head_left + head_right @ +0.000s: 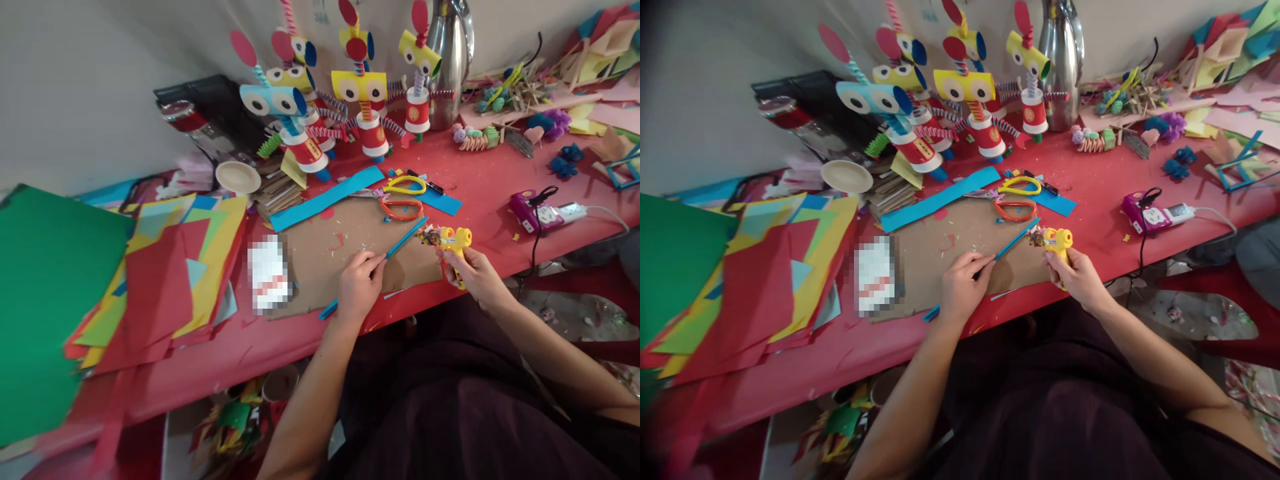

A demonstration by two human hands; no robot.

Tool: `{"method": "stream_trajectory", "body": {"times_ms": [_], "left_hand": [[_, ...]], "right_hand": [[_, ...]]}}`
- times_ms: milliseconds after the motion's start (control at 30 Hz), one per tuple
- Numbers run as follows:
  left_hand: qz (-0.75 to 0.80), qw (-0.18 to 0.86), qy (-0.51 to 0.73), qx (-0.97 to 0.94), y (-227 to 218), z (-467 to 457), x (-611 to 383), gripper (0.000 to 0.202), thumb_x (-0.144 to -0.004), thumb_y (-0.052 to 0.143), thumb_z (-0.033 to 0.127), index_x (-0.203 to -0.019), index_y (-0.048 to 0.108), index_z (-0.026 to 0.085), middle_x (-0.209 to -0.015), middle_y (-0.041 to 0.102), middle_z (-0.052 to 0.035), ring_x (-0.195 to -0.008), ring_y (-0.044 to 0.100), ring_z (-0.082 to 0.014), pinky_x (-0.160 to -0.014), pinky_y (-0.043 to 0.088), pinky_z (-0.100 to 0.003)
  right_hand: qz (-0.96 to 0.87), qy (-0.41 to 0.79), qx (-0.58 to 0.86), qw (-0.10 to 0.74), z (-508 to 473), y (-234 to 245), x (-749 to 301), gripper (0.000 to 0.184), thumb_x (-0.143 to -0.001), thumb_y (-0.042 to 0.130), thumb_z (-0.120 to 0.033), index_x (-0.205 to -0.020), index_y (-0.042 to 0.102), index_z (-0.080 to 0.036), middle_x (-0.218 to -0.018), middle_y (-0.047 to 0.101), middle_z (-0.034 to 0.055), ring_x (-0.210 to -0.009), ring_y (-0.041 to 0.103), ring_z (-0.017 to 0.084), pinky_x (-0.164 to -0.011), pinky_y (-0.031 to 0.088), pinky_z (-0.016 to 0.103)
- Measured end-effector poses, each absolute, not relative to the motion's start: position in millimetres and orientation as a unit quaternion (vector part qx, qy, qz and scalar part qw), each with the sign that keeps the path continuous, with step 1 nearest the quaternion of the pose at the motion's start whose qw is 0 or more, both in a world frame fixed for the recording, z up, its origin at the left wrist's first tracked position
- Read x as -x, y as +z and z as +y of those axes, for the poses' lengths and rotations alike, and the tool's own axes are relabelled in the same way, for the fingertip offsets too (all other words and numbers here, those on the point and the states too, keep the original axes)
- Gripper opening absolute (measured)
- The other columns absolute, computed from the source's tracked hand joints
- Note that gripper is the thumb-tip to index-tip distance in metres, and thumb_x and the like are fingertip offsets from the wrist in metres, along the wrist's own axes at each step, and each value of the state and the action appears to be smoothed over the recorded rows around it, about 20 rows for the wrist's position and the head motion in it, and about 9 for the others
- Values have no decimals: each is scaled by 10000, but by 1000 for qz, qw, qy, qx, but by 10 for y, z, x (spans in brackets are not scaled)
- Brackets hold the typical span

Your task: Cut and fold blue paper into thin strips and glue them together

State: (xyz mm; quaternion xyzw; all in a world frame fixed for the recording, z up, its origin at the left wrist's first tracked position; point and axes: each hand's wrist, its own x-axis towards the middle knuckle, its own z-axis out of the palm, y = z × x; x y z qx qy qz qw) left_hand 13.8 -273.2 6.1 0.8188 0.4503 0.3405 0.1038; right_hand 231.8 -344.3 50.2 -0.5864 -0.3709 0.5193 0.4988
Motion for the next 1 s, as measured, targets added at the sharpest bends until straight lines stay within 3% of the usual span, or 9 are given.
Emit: {"method": "stream_trajectory", "body": {"times_ms": [467, 1000], "left_hand": [[416, 45, 343, -841, 40, -2720, -126, 194, -934, 583, 215, -975, 769, 178, -791, 674, -44, -756, 634, -176, -718, 537, -285], [443, 84, 360, -817, -23, -2703, -77, 111, -888, 658, 224, -905, 767, 211, -808, 705, -35, -763, 662, -177, -718, 540, -299]], "right_hand": [[-421, 494, 621, 439, -3397, 385, -2285, 542, -769, 570, -750, -756, 526, -210, -489, 519, -50, -421, 458, 94, -440, 352, 248], [-526, 466, 626, 338, -3474, 532, -2117, 485, -884, 445, -674, -659, 433, -244, -501, 540, -18, -449, 509, 119, -499, 404, 259]]}}
